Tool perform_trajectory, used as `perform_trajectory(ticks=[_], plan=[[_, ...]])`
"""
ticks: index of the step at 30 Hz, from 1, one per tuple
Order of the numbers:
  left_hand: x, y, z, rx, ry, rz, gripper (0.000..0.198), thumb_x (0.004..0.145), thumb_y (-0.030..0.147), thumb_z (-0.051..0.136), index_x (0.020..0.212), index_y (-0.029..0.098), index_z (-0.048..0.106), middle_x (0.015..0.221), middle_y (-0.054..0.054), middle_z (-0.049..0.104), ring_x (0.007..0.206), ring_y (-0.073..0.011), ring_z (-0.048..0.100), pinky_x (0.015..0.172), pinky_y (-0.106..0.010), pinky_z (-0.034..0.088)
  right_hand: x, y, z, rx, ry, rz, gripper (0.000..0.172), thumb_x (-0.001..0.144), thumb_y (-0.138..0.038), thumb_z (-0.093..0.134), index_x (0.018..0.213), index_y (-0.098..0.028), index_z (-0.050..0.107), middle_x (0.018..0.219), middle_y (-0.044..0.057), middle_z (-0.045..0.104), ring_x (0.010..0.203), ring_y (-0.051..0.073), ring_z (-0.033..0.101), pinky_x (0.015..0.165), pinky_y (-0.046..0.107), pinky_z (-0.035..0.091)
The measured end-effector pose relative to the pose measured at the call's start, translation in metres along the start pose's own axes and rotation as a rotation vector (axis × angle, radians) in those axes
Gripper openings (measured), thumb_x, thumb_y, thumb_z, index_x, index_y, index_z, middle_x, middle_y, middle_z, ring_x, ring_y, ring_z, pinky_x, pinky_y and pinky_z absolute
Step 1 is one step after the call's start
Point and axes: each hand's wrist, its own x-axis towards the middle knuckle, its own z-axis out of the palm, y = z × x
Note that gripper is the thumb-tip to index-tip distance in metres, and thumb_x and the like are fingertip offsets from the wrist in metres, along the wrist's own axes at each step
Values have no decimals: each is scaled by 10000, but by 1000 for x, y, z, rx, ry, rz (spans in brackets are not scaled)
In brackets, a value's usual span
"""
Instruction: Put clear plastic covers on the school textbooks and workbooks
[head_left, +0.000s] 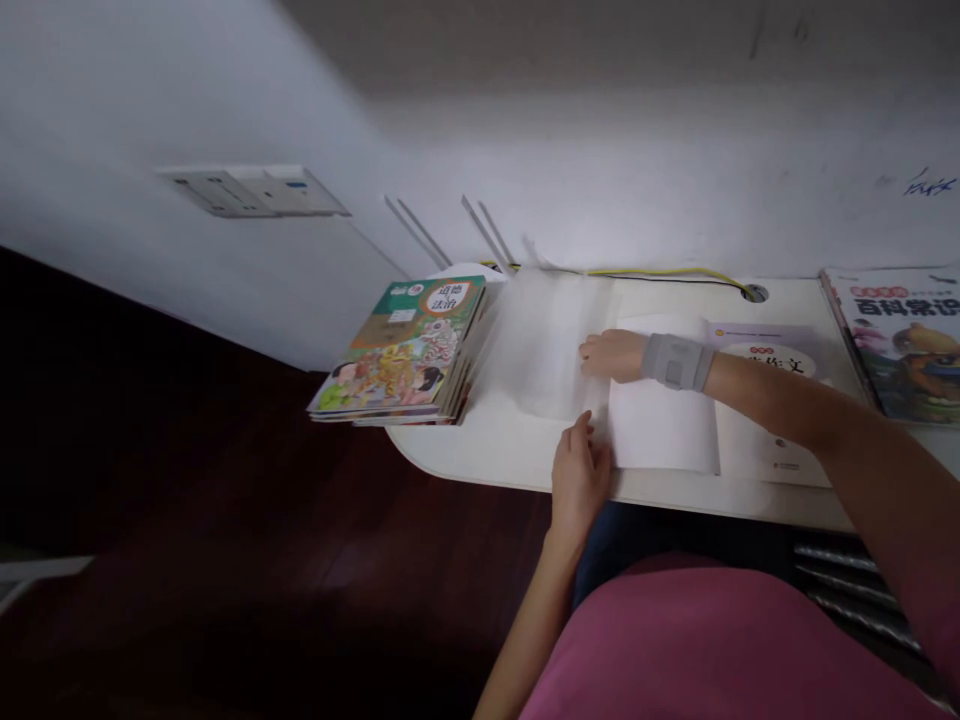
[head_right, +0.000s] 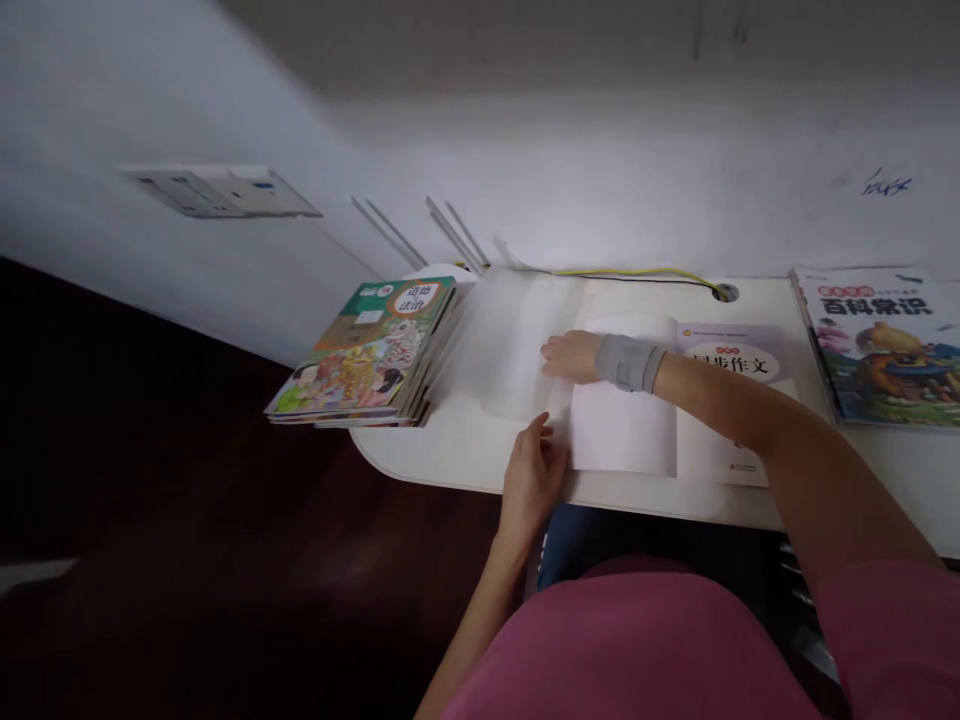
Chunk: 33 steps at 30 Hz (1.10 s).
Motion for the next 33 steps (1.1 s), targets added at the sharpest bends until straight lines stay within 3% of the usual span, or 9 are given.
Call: perform_trajectory(ticks=[6, 12, 20, 23, 25, 27, 29, 31, 33], plan=[[3, 2, -3, -60, -6, -55, 554, 802, 217, 558, 1333, 172, 407, 1170, -141, 535, 830, -173, 588, 791, -390, 523, 0, -9, -2, 3, -103, 14, 324, 824, -125, 536, 1145, -156, 555, 1103, 105, 619, 935, 222, 596, 667, 316, 449], [6, 0, -1, -141, -22, -104, 662, 781, 300, 597, 1373, 138, 350, 1233, -178, 527, 845, -186, 592, 799, -401, 526, -10, -9, -10, -25, -142, -1, 208, 813, -101, 543, 989, -155, 637, 1151, 121, 605, 1024, 245, 577, 743, 339, 461], [26, 6, -5, -819, -152, -376, 665, 753, 456, 670, 1319, 249, 389, 1430, -161, 393, 975, -210, 655, 831, -387, 548, -29, -14, 1, 11, -99, 11, 411, 837, -120, 514, 1240, -196, 502, 1238, 108, 544, 947, 225, 612, 675, 332, 473], [25, 13, -4, -883, -213, -406, 638, 750, 457, 679, 1294, 239, 427, 1417, -162, 415, 1048, -245, 636, 870, -420, 534, -37, -17, 4, 25, -66, 34, 391, 850, -134, 503, 1235, -201, 512, 1245, 112, 540, 1012, 239, 592, 721, 344, 473], [18, 19, -2, -756, -285, -318, 614, 776, 476, 650, 1300, 229, 445, 1395, -157, 457, 1131, -272, 593, 923, -445, 505, -46, -22, 5, 37, -42, 71, 316, 879, -160, 476, 1184, -187, 555, 1215, 114, 565, 1049, 252, 578, 768, 363, 467], [8, 22, 1, -511, -393, -111, 616, 789, 492, 634, 1313, 218, 461, 1403, -155, 467, 1241, -298, 507, 1011, -477, 433, -60, -31, 6, 55, -28, 114, 270, 924, -240, 438, 1138, -175, 588, 1178, 113, 598, 1047, 259, 583, 804, 388, 462], [-1, 21, 5, -218, -449, 139, 663, 777, 491, 651, 1340, 202, 455, 1441, -164, 430, 1349, -339, 363, 1085, -541, 316, -79, -44, 8, 81, 1, 160, 326, 960, -359, 387, 1102, -171, 613, 1152, 108, 626, 1072, 265, 578, 868, 422, 445], [-7, 14, 9, 38, -383, 319, 673, 800, 432, 641, 1382, 181, 414, 1477, -185, 368, 1401, -369, 234, 1094, -608, 235, -100, -58, 12, 124, 79, 213, 407, 965, -447, 359, 1069, -163, 632, 1166, 109, 632, 1145, 273, 541, 970, 468, 388], [-8, 4, 9, 190, -286, 416, 572, 881, 282, 527, 1418, 169, 362, 1473, -197, 368, 1404, -347, 236, 1074, -607, 271, -123, -71, 18, 192, 183, 263, 448, 950, -494, 377, 1077, -147, 630, 1215, 124, 614, 1201, 285, 502, 1029, 504, 334]])
